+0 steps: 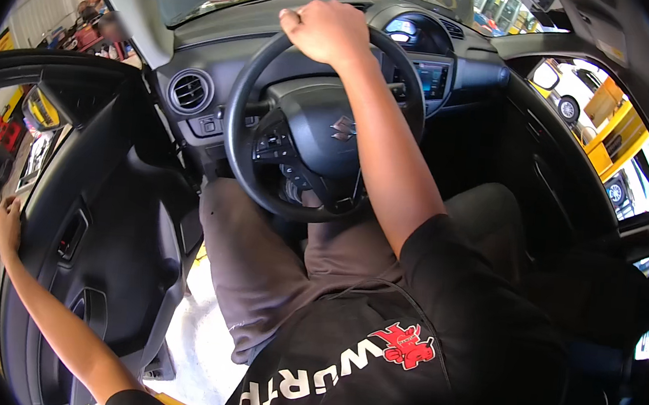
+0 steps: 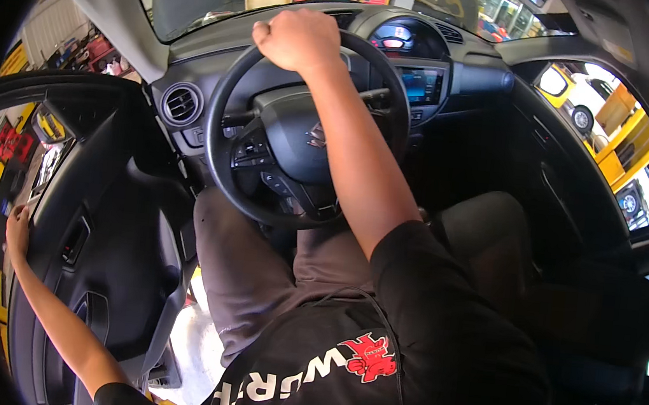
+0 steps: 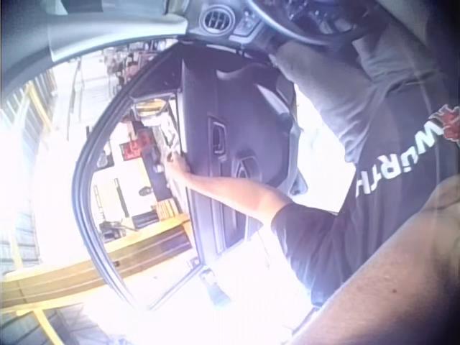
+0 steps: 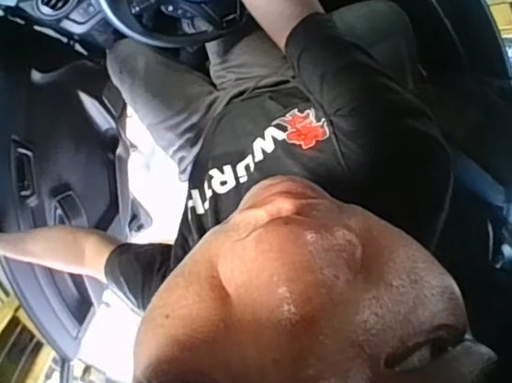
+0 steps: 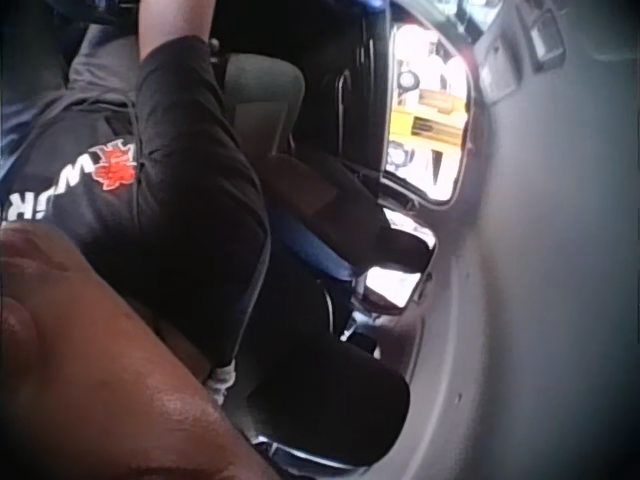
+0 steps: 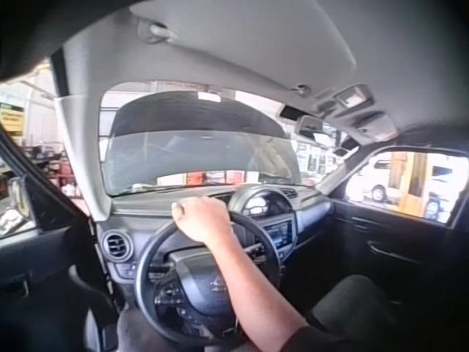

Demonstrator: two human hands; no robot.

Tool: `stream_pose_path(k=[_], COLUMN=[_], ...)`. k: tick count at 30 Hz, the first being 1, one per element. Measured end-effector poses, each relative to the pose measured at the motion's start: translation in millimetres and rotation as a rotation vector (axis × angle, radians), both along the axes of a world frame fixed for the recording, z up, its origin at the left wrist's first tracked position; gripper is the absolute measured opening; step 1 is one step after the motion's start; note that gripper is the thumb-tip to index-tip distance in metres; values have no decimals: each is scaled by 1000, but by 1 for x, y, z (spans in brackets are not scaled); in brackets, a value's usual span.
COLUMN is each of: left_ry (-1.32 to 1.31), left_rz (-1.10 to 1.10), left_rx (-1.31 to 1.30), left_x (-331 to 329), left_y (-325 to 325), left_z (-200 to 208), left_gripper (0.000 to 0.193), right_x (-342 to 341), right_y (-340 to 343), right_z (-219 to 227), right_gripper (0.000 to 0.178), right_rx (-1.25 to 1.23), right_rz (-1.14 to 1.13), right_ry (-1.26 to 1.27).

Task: Testing various interior controls and components of a vehicle, including the steering wheel, gear lever, dashboard vents, and infotainment system.

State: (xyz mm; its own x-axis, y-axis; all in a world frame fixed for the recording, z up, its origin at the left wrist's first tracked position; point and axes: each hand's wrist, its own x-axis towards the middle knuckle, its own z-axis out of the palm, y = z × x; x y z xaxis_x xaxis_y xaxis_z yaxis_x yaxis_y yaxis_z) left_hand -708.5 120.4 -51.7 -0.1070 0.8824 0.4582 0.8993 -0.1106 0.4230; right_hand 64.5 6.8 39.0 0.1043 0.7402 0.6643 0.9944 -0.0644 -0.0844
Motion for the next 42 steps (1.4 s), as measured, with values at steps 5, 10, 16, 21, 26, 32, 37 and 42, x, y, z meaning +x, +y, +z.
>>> stream_pose_path(k=[5, 10, 16, 21, 26, 32, 37, 42], left_ry=[12, 4, -6, -28, -38, 7, -21, -19], left_rz=[-20, 10, -6, -10, -23, 19, 21, 2], left_rx=[33, -7, -26, -14, -5, 36, 39, 29], left_x=[13, 9, -6, 0, -9, 3, 1, -3], left_y=[5, -2, 6, 11, 9, 5, 5, 8], left_z=[5, 6, 3, 0, 0, -1, -1, -2], left_gripper=[40, 41, 41, 40, 39, 39, 39, 38], right_x=[12, 9, 10, 14, 10, 10, 9, 10], right_y=[-3, -2, 3, 4, 3, 2, 1, 0], right_z=[2, -1, -4, -5, -5, -4, -3, -3], right_gripper=[48, 46, 43, 41, 39, 54, 54, 54], right_rx=[-77, -12, 48, 63, 70, 73, 62, 57], right_rz=[-22, 22, 46, 49, 68, 57, 63, 58], right_ry=[1, 2, 5, -8, 1, 3, 16, 12])
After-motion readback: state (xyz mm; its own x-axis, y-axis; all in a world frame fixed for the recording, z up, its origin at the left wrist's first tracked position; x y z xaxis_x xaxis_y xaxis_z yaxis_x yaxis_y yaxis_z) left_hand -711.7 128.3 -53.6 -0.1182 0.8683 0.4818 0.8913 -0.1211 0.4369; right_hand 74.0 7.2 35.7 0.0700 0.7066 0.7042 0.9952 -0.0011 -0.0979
